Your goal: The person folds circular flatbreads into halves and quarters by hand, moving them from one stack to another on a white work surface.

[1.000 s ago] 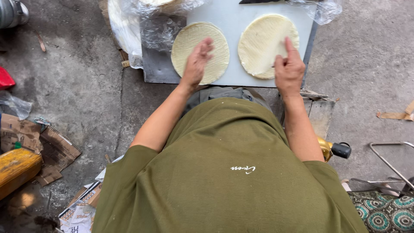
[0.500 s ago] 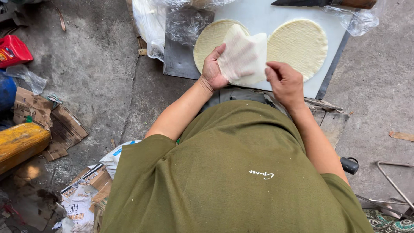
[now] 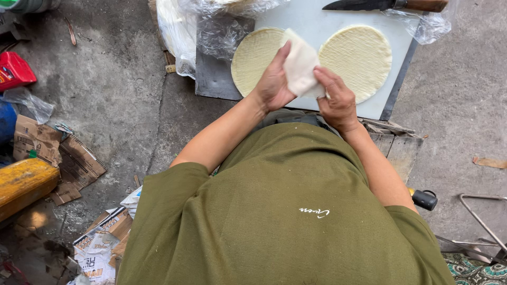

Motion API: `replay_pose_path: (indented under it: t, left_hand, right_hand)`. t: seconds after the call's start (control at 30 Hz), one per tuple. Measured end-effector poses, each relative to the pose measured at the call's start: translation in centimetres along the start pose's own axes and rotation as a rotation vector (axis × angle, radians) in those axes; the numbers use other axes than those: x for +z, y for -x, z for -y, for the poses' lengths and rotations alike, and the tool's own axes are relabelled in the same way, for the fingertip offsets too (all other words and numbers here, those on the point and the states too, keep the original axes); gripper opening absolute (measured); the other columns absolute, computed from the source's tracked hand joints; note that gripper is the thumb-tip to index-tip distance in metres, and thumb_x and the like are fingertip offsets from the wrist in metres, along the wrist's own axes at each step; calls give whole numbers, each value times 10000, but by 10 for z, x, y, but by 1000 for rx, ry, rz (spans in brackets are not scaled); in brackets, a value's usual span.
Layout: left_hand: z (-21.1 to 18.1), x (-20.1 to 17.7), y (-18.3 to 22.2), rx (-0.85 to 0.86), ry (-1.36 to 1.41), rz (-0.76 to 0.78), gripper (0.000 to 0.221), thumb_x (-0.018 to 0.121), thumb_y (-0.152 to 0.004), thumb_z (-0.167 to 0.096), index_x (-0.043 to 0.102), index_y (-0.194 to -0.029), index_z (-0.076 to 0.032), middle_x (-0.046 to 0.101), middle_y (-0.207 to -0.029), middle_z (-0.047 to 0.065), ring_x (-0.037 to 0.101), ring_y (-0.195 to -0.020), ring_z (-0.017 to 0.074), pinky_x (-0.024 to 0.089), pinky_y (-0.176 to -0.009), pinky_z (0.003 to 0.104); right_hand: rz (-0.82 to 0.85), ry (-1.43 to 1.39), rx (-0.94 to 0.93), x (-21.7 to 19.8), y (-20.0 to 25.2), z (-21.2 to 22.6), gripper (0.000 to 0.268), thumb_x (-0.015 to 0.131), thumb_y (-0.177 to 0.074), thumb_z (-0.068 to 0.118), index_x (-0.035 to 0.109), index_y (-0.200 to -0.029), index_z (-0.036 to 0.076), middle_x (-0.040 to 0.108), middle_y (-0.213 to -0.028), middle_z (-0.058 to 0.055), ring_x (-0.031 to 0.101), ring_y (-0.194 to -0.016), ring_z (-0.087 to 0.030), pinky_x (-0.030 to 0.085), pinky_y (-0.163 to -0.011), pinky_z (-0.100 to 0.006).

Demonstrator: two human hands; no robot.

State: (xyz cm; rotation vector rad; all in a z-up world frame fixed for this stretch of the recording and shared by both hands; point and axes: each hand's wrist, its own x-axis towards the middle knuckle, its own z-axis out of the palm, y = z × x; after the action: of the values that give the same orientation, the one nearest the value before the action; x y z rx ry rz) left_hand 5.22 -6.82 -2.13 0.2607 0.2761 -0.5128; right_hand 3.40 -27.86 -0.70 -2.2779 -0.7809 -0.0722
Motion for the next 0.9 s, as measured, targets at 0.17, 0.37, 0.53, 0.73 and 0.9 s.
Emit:
replay_pose_path:
  t: [0.17,0.37,0.53,0.73,0.9]
  left_hand:
    - [15,10,-57,-52,-1016,-73,877,491,-1000,-610,176,-1616,-72,351,-1590,279,408,-1472,354,372,-1208,515]
    - [36,-31,-66,270,-1989,-249,627,666,-984,-402,473,-1461,-45,486,-1395,209,546,-1279,363,467,-1068,454]
    - [41,-47,-73,355,-1940,-324,508,727,-924,-230,551,-1369,-60,547,-1211,147,640,-1048,334,541,-917,442]
    - [44,-47,-76,384,-1916,-296,420,728,-917,-177,607,-1307,-77,578,-1176,112,658,-1011,307,555,-896,430]
    - [46,-49,-77,448,-1915,-276,398,725,-922,-163,626,-1294,-61,591,-1188,109,664,-1022,290,559,-901,419]
  right_hand:
    - [-413,-1039,728,3,34,-61,186,551,-1123,79,596,-1300,40,726,-1199,-114,726,-1026,-229,612,-786,-321]
    - [-564,-1147,1125,3,56,-94,182,595,-1048,167,613,-1168,32,740,-1041,-76,750,-869,-185,657,-725,-339]
    - [-558,-692,975,5,58,-89,170,641,-1071,165,680,-1077,0,728,-956,-38,637,-795,-92,561,-685,-288]
    - [-607,-504,1010,1,52,-85,168,652,-1042,161,683,-1008,0,732,-905,-28,616,-766,-60,540,-665,-248]
    - [-566,-507,1108,-6,45,-79,219,642,-1043,183,648,-955,-18,698,-838,-49,615,-638,-69,537,-505,-269]
